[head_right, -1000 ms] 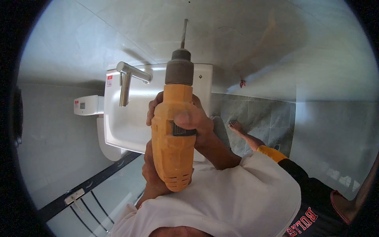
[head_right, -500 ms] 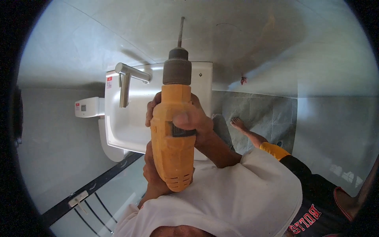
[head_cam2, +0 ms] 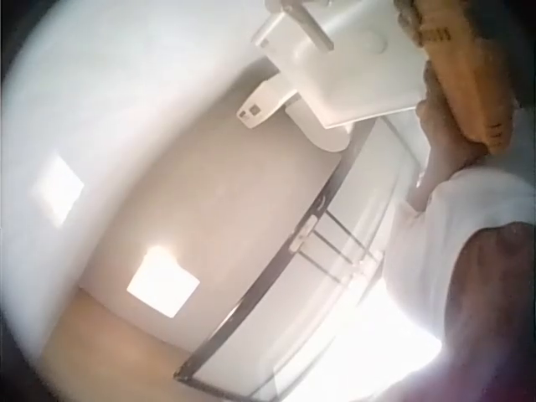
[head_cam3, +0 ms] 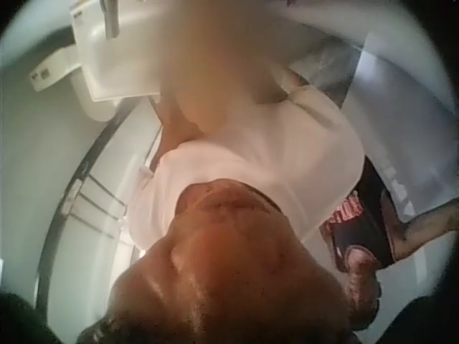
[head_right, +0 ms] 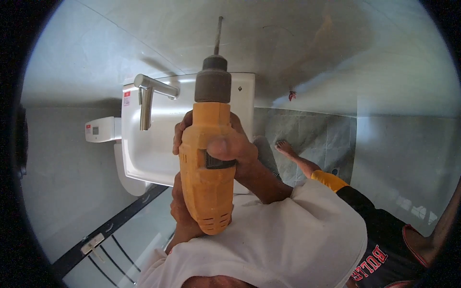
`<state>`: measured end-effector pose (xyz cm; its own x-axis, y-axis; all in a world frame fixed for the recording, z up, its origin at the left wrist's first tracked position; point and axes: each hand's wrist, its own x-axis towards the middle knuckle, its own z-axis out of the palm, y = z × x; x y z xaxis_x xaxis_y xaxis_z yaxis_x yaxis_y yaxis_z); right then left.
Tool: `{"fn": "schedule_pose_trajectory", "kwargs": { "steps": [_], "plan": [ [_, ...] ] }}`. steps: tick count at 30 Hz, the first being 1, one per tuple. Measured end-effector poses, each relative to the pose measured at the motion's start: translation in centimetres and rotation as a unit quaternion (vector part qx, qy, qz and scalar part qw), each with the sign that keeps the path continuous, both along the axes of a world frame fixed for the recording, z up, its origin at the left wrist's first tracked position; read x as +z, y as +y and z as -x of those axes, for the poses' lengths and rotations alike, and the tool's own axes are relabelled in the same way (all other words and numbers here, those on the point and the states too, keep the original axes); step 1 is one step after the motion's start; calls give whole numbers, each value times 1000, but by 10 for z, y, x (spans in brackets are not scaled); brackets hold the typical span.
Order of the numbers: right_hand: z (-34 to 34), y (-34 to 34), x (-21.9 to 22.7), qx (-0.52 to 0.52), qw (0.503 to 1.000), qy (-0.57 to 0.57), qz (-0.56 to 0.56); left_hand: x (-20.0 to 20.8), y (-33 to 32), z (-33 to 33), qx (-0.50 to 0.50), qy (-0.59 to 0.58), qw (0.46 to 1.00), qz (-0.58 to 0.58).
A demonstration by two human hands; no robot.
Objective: Using a hammer, PVC pipe, and drill to install a fixture on a tiled bathroom wall.
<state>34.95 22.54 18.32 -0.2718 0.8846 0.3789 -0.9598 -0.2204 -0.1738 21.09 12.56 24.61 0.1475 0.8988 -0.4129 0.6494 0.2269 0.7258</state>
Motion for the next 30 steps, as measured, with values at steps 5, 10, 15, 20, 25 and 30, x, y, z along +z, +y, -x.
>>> {"fn": "schedule_pose_trajectory", "kwargs": {
  "steps": [5, 10, 15, 20, 25, 30],
  "plan": [
    [-3, -2, 7, -12, 1000, 1, 0, 4, 2, -2, -21, 0, 1000, 4],
    [-4, -7, 6, -9, 999, -31, 13, 5, 2, 0, -2, -48, 999, 8],
    [-17, 3, 8, 27, 998, -35, -37, 11, 4, -5, -30, 17, 999, -10],
    [-9, 16, -5, 27, 991, 3, -130, 7, 9, -6, -53, -67, 990, -117],
    [-7, 15, -2, 48, 990, 17, -129, -1, 7, -3, -31, -107, 979, -173],
    [-11, 4, 26, 4, 998, -35, -48, 0, 0, -9, 4, -127, 985, -115]
  ]
}}
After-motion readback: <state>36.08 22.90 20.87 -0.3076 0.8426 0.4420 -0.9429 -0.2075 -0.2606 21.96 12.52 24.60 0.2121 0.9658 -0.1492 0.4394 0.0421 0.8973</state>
